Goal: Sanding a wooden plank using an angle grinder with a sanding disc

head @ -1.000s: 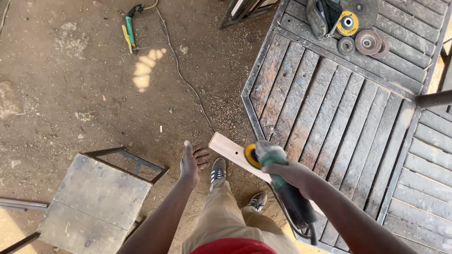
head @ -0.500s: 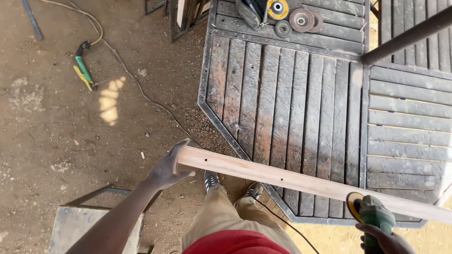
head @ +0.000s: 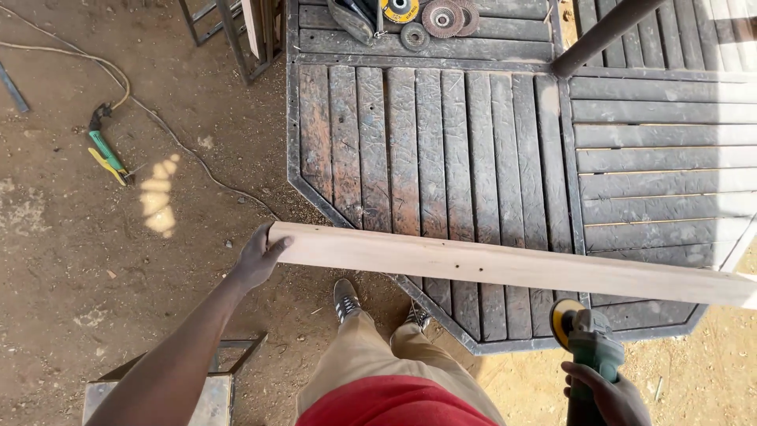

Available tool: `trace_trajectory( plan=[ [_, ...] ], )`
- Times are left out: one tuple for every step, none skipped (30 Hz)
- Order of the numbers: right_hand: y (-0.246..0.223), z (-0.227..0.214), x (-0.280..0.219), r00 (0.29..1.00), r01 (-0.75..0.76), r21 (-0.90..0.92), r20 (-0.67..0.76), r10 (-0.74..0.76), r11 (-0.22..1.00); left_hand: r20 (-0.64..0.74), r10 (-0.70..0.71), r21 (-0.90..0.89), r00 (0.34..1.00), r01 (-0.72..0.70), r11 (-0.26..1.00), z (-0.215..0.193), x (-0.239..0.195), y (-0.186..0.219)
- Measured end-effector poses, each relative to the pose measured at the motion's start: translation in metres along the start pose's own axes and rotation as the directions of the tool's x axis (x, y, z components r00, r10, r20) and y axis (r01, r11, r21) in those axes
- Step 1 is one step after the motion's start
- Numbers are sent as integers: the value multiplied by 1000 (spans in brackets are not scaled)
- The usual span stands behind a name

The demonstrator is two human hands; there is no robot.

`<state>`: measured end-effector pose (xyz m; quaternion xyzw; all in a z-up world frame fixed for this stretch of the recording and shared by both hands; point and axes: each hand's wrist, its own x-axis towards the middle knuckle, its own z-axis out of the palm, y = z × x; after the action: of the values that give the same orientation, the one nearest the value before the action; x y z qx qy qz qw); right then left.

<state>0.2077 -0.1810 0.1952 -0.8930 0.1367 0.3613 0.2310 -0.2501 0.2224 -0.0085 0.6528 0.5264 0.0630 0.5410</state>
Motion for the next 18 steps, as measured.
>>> trace_trajectory(
  plan=[
    [-8,-2,-3,1000,-2,1,-2,2,1000,3,1,0,1000,-1,1000,11,12,-12],
    [-17,-4,-5,1000,7,2,-16,-7,1000,-126,6,9,992,-5,1000,21,23,-24],
    [-26,-4,-7,999,16,4,-30,-16,1000,-252,13,19,968,-9,1000,31,35,-36],
    [-27,-9,4,1000,17,-3,-24,-17,1000,-257,6,18,966,-1,1000,34,24,-23],
    [-28,-13,15,999,33,12,-13,-33,999,-332,-91,-42,939,81,996,37,13,-9],
    [-31,-16,29,998,55,30,-2,-55,998,-403,-184,-109,896,153,982,40,6,5],
    [-38,-16,41,998,61,26,4,-62,998,-411,-187,-112,892,154,982,42,3,11],
    [-42,-19,52,996,88,42,9,-89,995,-483,-185,-123,856,144,982,47,-5,16],
    [-46,-22,62,993,115,57,14,-116,992,-552,-184,-132,813,132,982,52,-12,21],
    [-51,-24,76,993,119,48,19,-120,992,-557,-192,-137,808,139,981,56,-16,20],
    [-55,-26,90,990,138,46,24,-139,989,-611,-194,-141,767,136,981,60,-20,20],
    [-62,-30,104,987,159,43,28,-161,986,-664,-197,-147,722,132,980,66,-24,20],
    [-65,-32,119,985,167,32,33,-168,985,-669,-207,-156,714,137,978,69,-26,21],
    [-70,-33,134,991,126,2,37,-126,992,-671,-236,-231,702,104,967,70,-28,21],
    [-76,-33,148,996,85,-28,39,-83,996,-673,-266,-304,691,69,950,71,-31,20],
    [-85,-32,155,994,99,-41,50,-97,994,-683,-277,-313,676,72,947,72,-32,20],
    [-94,-30,162,995,75,-78,73,-70,994,-674,-295,-314,677,99,944,71,-34,21],
    [-99,-27,167,995,47,-118,94,-36,992,-663,-314,-313,680,129,941,71,-38,20]
  ],
)
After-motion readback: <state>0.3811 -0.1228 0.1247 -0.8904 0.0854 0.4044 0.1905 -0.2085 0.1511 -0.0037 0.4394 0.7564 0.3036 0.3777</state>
